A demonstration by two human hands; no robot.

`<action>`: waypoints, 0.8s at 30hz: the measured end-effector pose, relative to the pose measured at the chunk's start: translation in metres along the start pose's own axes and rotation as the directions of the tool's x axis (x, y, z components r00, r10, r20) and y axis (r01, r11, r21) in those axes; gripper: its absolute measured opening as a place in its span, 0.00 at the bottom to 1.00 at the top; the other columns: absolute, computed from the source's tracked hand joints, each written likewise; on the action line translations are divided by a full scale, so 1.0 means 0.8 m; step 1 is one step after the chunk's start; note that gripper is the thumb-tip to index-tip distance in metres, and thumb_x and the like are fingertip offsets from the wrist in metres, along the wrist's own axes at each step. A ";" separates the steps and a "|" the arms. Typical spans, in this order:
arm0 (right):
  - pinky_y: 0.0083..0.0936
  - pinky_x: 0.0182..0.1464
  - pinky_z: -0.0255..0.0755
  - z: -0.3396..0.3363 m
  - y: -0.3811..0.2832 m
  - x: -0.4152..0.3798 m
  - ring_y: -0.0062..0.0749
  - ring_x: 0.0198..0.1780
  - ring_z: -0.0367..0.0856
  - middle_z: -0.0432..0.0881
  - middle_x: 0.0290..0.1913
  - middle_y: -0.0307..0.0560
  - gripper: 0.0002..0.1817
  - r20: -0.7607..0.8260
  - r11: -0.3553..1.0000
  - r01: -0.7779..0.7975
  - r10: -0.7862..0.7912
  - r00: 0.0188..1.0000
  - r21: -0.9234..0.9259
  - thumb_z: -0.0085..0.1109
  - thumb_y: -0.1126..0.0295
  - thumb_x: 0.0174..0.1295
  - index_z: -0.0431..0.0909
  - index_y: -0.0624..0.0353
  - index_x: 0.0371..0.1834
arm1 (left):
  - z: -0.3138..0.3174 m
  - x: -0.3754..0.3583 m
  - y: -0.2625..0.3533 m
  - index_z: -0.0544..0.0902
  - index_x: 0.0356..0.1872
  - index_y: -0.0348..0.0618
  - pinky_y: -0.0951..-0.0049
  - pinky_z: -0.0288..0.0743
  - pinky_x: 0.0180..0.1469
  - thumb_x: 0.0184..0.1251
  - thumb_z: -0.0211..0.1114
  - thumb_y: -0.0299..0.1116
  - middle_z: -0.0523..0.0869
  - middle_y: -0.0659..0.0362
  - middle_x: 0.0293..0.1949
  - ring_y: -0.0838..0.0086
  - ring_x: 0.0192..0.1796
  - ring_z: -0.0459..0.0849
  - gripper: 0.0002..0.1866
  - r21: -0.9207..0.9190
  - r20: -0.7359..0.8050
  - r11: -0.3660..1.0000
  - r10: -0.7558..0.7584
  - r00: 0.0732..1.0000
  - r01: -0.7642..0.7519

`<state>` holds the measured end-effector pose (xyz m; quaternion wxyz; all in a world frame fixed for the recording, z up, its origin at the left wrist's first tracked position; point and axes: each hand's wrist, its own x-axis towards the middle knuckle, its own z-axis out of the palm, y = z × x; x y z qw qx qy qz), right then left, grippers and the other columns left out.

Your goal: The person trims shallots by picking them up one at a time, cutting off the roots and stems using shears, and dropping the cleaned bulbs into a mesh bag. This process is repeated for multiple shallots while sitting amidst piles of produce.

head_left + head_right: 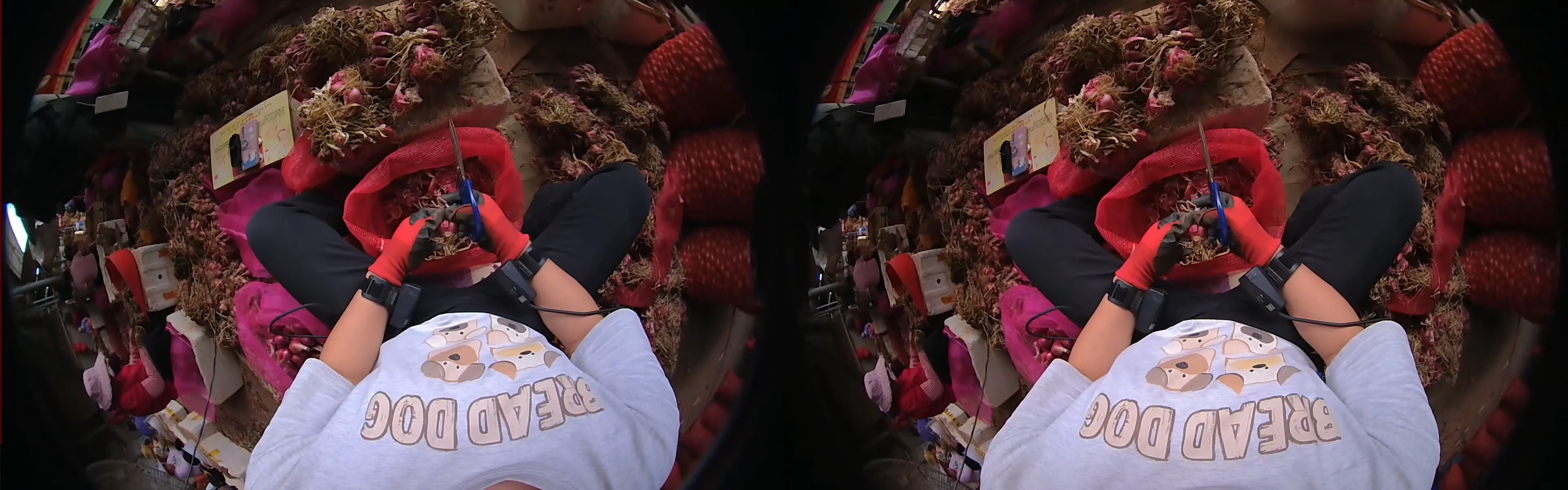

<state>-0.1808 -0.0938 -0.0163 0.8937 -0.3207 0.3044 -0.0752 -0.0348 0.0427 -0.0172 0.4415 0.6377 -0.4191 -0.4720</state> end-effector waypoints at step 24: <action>0.26 0.28 0.75 -0.068 0.024 0.031 0.28 0.25 0.77 0.79 0.29 0.44 0.13 -0.134 0.882 -0.034 0.109 0.985 0.471 0.53 0.73 0.59 0.76 0.63 0.47 | 0.022 0.007 -0.018 0.77 0.49 0.36 0.72 0.70 0.55 0.57 0.64 0.29 0.82 0.56 0.45 0.69 0.48 0.80 0.18 -0.186 -0.379 0.982 -0.029 0.925 -0.045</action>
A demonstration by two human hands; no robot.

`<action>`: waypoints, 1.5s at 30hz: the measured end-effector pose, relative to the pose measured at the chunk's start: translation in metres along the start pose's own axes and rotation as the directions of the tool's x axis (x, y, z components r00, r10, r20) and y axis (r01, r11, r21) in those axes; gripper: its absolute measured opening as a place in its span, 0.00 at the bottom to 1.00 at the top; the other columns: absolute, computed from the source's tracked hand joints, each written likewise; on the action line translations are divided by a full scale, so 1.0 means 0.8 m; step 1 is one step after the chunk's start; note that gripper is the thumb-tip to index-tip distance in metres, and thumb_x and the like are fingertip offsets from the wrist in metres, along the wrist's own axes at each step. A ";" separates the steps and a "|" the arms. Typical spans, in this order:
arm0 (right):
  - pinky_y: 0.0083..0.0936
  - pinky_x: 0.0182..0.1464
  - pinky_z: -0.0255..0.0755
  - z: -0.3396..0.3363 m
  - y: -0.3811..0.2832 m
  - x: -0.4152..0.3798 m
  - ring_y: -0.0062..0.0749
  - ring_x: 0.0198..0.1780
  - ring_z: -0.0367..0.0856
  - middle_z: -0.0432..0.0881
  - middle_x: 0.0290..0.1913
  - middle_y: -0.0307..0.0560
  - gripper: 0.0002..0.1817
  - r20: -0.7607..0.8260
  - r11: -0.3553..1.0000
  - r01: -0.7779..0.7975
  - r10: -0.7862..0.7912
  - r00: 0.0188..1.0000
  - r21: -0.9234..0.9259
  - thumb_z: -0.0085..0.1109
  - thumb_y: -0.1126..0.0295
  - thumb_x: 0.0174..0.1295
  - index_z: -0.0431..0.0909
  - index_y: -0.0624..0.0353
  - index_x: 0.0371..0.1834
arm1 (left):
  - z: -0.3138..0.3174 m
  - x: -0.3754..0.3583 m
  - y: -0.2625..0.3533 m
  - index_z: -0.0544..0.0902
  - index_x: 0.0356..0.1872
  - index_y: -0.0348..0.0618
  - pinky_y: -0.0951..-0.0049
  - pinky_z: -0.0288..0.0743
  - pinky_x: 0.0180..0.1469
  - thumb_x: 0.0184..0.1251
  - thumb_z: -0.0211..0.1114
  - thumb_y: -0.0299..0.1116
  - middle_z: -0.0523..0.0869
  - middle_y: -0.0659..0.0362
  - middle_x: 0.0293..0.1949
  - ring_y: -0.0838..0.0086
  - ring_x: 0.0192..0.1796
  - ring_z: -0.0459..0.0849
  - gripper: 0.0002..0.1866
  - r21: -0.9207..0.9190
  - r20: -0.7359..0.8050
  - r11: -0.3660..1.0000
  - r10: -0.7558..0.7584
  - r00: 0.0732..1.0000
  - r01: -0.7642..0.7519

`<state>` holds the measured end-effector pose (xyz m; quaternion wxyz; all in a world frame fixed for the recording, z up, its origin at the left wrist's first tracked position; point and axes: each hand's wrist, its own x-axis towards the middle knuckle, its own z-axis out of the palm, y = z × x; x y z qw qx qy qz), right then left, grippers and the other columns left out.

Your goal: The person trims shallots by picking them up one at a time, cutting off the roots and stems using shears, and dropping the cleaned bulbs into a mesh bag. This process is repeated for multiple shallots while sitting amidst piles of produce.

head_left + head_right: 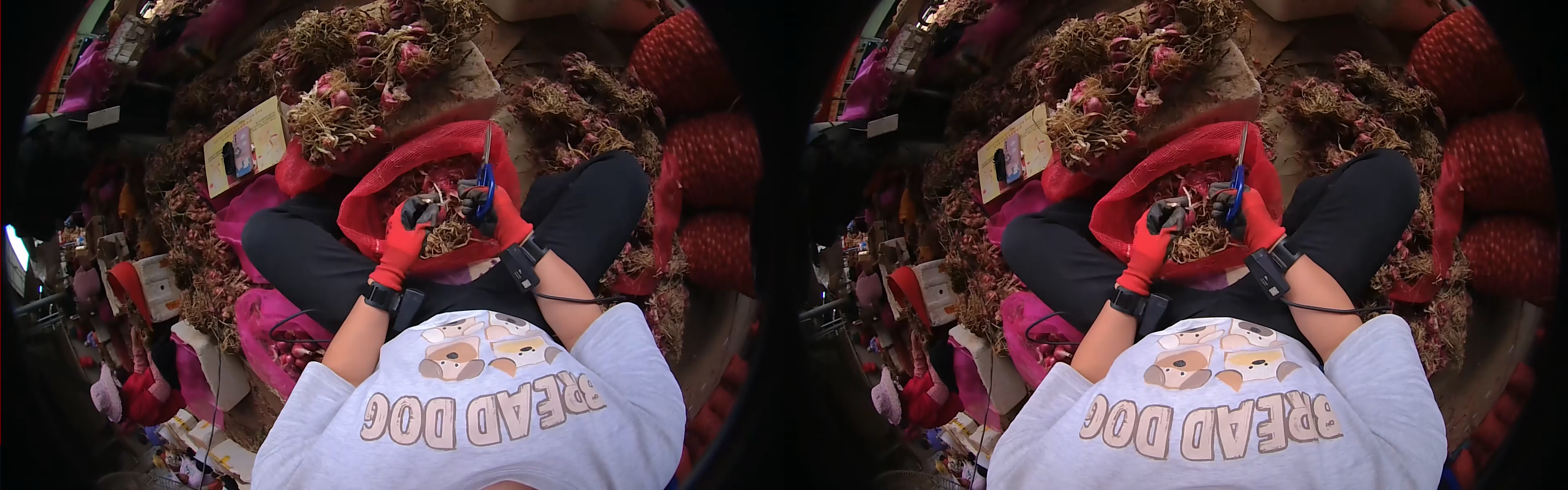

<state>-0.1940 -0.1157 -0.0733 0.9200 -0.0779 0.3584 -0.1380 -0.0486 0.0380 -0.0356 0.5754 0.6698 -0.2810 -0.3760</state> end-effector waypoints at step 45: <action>0.29 0.43 0.73 0.091 0.004 -0.048 0.43 0.39 0.80 0.79 0.36 0.52 0.18 0.552 0.127 0.626 -0.362 0.751 -0.769 0.68 0.70 0.51 0.75 0.62 0.44 | -0.009 0.000 0.027 0.72 0.56 0.43 0.82 0.72 0.38 0.73 0.56 0.36 0.77 0.66 0.38 0.83 0.34 0.75 0.15 -0.417 0.420 0.798 -0.255 0.871 0.435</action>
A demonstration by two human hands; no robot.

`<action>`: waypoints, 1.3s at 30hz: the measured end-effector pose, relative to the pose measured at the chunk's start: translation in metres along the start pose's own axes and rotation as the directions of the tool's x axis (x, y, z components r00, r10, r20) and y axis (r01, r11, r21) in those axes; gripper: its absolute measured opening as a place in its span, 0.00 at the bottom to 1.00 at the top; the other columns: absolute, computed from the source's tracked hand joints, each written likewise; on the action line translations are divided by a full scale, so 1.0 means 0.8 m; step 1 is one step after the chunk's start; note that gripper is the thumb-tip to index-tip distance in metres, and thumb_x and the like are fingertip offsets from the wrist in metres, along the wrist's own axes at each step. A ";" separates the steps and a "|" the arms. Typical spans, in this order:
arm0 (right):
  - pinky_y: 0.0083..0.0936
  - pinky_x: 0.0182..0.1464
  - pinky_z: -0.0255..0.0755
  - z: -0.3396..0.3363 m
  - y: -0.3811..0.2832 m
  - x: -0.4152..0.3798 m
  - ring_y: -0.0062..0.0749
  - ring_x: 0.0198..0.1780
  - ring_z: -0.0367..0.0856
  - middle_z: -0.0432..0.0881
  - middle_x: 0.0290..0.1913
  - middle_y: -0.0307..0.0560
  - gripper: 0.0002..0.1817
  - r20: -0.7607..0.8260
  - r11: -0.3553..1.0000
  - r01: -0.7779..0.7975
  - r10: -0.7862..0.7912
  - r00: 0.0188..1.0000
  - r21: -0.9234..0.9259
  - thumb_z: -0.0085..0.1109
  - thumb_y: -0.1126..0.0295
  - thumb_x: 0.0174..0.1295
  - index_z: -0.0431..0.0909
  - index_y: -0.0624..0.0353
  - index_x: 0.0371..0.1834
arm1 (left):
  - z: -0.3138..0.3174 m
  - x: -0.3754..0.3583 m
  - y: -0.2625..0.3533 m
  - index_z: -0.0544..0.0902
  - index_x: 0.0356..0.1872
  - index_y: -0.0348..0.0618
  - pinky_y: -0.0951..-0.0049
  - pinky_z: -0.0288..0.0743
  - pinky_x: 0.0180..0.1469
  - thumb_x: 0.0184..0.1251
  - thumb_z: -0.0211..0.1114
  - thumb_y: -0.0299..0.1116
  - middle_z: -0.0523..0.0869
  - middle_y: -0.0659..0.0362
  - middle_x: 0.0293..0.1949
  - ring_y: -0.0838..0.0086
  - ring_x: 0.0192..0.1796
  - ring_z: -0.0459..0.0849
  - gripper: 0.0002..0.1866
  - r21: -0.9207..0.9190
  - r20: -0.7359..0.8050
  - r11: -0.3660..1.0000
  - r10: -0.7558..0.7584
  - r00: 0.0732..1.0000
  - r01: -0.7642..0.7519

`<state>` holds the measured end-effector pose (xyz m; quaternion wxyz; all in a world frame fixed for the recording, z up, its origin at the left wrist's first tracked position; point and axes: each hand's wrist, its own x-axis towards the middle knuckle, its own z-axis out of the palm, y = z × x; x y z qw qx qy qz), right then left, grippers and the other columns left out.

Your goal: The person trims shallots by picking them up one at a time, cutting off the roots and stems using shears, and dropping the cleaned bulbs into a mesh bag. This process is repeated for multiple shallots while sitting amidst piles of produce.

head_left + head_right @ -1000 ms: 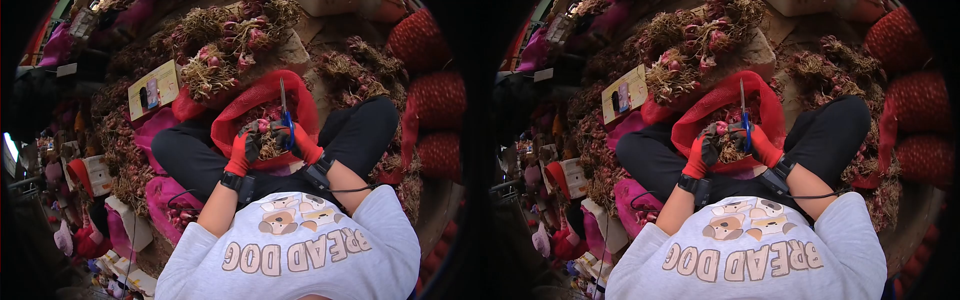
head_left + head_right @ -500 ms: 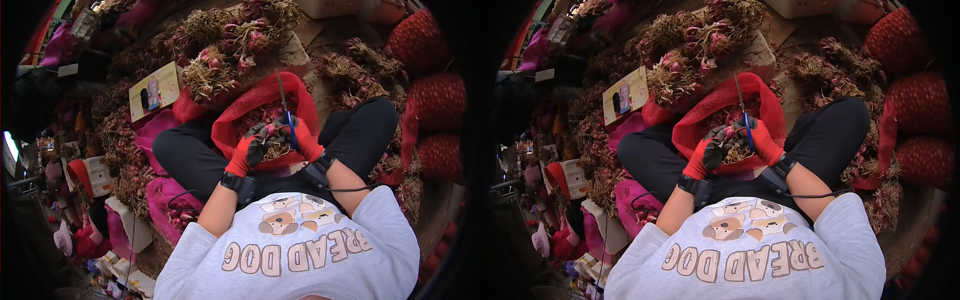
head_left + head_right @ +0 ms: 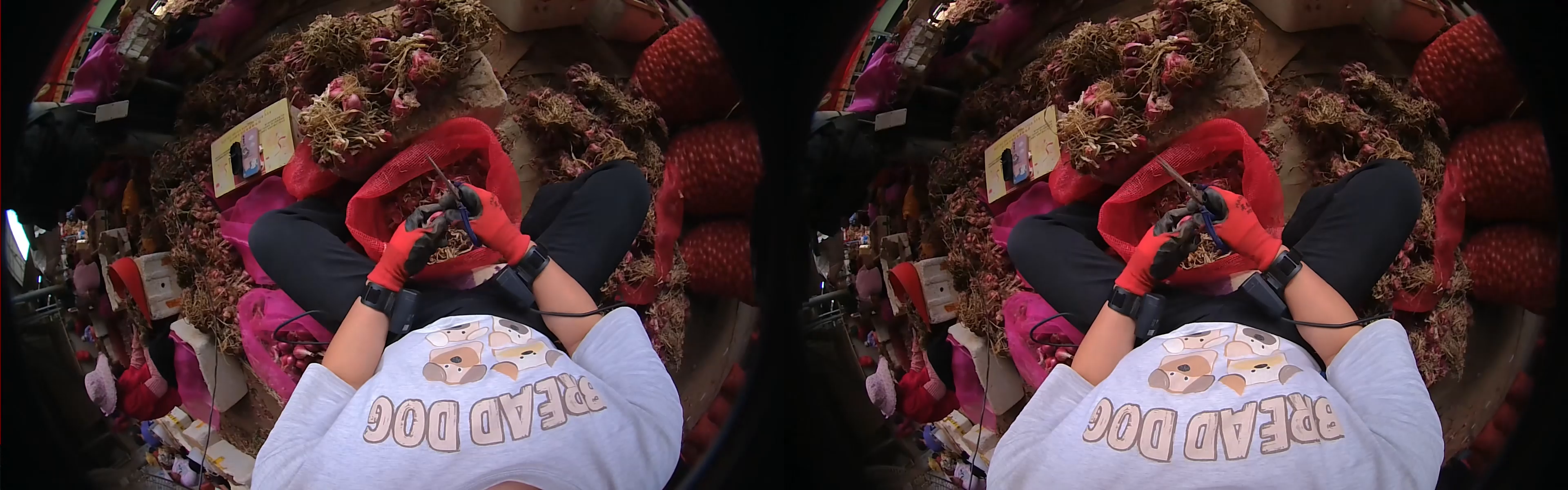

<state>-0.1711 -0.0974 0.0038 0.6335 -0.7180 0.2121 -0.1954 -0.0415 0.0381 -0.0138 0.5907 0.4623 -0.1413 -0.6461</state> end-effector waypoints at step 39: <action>0.40 0.35 0.72 0.005 -0.028 -0.055 0.51 0.34 0.80 0.79 0.30 0.54 0.18 -0.126 0.701 -0.176 0.123 0.984 -0.691 0.63 0.52 0.55 0.74 0.57 0.33 | -0.004 0.012 -0.006 0.69 0.52 0.44 0.70 0.80 0.50 0.66 0.58 0.19 0.76 0.60 0.47 0.73 0.47 0.81 0.16 -0.212 -0.228 0.906 0.320 0.920 -0.367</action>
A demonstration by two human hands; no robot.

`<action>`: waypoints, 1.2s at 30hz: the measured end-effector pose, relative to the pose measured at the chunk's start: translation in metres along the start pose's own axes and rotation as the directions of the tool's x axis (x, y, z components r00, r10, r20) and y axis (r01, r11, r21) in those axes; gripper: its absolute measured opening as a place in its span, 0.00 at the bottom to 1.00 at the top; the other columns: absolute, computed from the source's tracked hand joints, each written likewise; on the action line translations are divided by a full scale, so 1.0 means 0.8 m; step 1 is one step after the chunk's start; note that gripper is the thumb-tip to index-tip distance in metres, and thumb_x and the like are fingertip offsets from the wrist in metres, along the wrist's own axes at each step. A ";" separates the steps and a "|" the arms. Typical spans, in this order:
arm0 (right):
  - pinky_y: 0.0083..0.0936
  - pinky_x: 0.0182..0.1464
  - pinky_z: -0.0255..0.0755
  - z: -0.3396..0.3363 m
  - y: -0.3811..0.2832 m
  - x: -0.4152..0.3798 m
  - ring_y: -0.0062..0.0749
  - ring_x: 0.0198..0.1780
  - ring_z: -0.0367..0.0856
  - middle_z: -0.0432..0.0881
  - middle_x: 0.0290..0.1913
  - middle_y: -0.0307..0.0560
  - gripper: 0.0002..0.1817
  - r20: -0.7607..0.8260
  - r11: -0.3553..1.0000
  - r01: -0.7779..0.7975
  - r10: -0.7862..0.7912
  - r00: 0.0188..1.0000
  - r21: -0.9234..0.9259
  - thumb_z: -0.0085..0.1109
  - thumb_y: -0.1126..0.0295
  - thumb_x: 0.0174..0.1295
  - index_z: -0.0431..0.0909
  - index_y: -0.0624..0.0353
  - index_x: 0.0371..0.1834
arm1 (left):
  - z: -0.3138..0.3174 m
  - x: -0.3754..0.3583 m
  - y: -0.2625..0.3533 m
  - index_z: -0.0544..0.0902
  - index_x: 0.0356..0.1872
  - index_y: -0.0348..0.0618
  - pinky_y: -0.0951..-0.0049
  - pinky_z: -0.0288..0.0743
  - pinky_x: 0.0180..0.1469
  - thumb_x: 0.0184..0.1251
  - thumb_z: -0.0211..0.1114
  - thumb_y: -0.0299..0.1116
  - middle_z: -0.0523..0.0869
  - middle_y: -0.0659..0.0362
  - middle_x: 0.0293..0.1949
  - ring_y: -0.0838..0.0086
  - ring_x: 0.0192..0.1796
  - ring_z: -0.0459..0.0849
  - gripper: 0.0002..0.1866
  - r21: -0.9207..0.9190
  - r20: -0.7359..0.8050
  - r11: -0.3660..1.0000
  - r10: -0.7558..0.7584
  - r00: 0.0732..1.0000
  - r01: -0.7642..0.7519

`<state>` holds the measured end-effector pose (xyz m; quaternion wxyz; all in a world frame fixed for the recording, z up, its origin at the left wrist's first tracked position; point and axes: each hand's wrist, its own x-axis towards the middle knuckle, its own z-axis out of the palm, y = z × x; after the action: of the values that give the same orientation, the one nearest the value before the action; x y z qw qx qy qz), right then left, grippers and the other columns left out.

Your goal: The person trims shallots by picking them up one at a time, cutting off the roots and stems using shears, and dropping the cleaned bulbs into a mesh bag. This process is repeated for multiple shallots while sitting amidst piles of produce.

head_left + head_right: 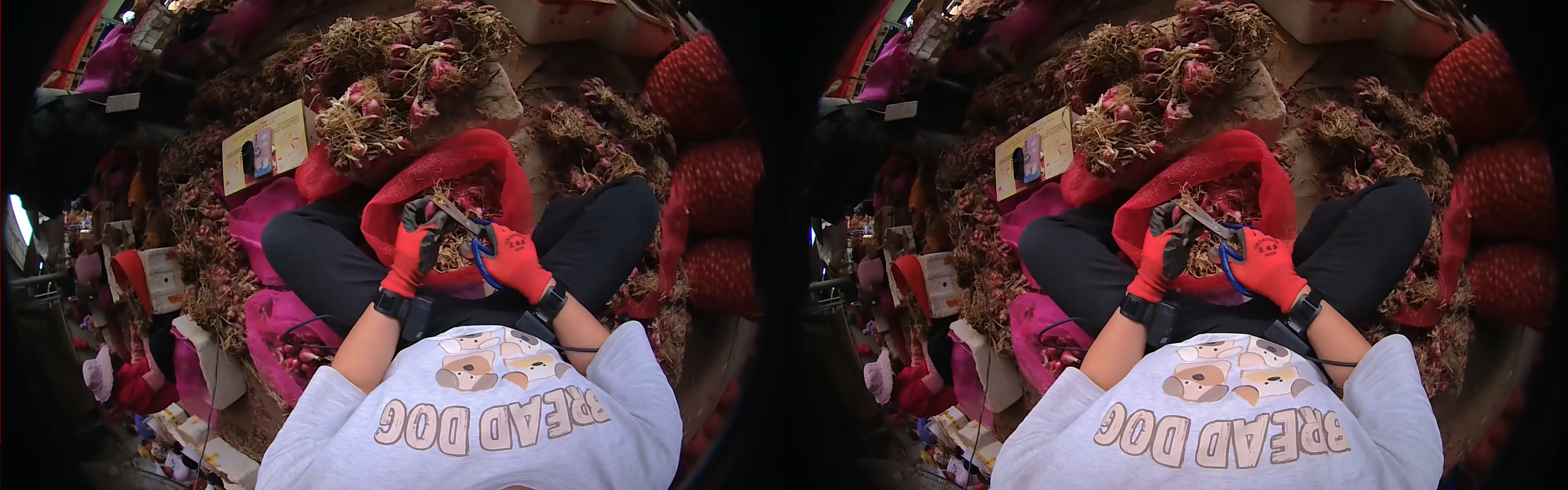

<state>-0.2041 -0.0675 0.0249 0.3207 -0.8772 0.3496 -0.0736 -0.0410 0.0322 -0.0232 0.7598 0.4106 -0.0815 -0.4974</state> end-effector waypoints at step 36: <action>0.37 0.36 0.72 -0.009 0.018 -0.003 0.48 0.34 0.82 0.83 0.30 0.53 0.24 0.264 0.975 -0.143 0.095 0.960 0.168 0.61 0.43 0.55 0.82 0.56 0.34 | -0.018 0.004 -0.003 0.71 0.52 0.36 0.70 0.81 0.53 0.54 0.55 0.08 0.77 0.56 0.50 0.71 0.52 0.80 0.23 0.257 -0.069 0.950 0.201 0.977 -0.178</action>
<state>-0.2169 -0.0772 0.0215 0.4470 -0.8230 0.3496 0.0270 -0.0334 0.0368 -0.0348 0.7493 0.5162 -0.1467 -0.3880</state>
